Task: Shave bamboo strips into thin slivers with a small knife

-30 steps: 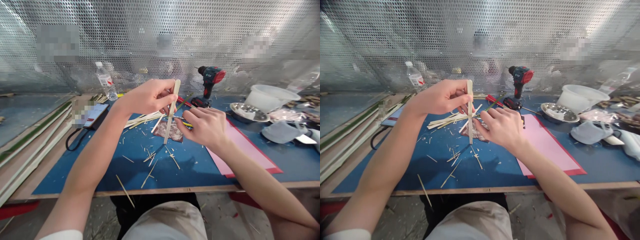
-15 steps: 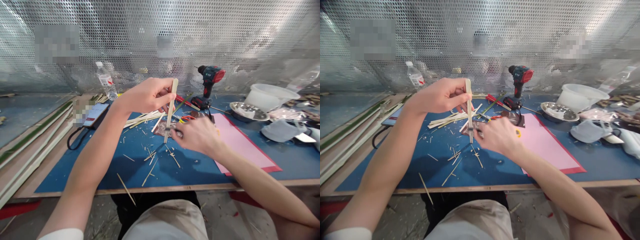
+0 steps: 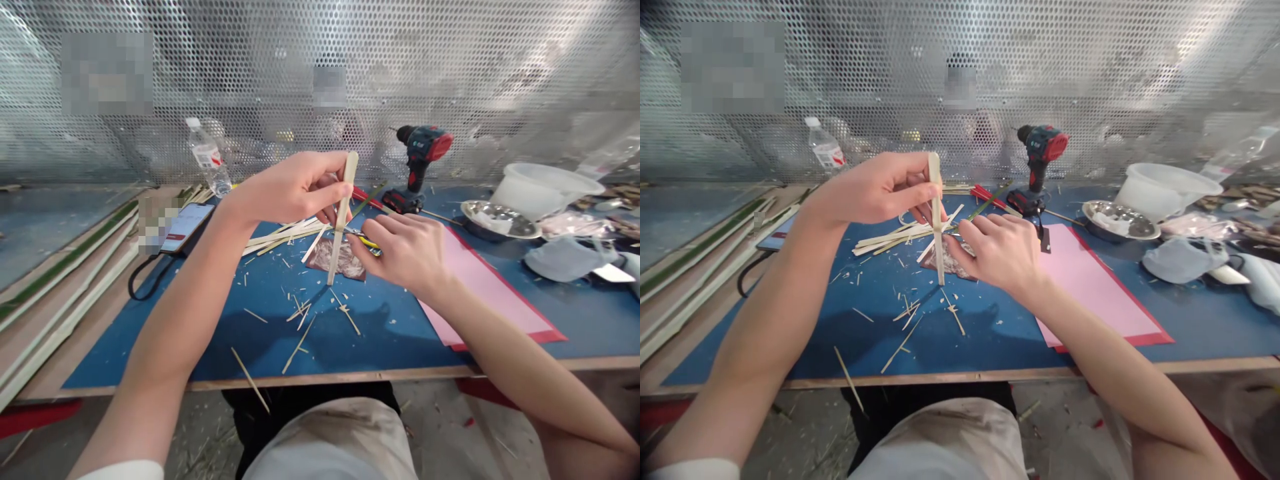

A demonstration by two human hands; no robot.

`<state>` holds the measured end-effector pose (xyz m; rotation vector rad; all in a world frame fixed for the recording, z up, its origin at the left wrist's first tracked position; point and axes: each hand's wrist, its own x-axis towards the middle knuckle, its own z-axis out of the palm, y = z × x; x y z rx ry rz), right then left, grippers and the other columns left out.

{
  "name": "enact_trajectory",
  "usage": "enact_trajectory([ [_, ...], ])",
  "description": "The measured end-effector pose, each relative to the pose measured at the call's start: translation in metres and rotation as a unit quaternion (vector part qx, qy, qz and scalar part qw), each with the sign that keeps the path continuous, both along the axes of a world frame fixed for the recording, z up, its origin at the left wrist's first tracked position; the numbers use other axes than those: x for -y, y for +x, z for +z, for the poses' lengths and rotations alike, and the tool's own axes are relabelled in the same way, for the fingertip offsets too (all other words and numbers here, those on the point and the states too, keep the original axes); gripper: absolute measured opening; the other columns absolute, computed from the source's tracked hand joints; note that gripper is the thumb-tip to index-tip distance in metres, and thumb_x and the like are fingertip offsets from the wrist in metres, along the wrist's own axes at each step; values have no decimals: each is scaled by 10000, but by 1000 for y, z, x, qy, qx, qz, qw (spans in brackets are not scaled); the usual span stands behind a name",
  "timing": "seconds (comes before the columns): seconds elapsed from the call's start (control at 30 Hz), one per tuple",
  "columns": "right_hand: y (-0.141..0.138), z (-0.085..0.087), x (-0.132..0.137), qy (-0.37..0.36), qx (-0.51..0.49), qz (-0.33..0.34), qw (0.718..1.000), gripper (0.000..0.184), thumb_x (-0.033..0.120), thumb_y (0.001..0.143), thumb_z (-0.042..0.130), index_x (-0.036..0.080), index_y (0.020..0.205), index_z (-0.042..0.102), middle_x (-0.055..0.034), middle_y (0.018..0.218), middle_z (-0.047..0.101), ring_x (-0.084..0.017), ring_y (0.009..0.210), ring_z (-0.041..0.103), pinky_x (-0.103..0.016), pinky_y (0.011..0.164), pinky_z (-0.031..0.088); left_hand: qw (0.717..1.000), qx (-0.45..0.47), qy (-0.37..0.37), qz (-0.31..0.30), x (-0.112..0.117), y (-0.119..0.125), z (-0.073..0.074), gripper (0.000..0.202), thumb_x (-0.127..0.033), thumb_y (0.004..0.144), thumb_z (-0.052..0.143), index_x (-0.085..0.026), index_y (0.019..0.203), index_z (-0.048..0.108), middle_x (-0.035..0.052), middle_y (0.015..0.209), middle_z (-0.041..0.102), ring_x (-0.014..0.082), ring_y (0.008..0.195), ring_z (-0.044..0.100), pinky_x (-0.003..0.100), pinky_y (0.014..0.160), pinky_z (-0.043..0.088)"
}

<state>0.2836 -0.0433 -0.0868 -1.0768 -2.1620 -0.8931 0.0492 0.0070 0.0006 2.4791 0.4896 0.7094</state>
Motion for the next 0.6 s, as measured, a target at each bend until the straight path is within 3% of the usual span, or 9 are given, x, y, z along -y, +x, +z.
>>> enact_trajectory([
  [0.33,-7,4,11,-127,-40,-70,989,481,484,1050,416,191,748,649,-35,652,701,-133,512,532,-336,577,204,1000,-2,5,17,1,2,0,278,-453,1050,532,-200,1015,642,8,861,762,188,839,787,321,731,681],
  [0.47,-8,-15,15,-187,21,-92,978,513,508,1046,391,190,805,713,-60,665,713,-149,523,550,-329,579,185,1000,7,13,21,-3,-1,-3,265,-440,1051,533,-199,1040,641,19,857,758,201,855,789,339,736,687],
  [0.6,-8,-39,11,-287,144,-54,946,504,502,1030,406,188,842,753,-73,662,715,-163,524,561,-321,575,164,999,1,12,32,-4,-3,-3,251,-428,1048,538,-199,1043,641,17,858,753,213,888,794,354,768,687],
])
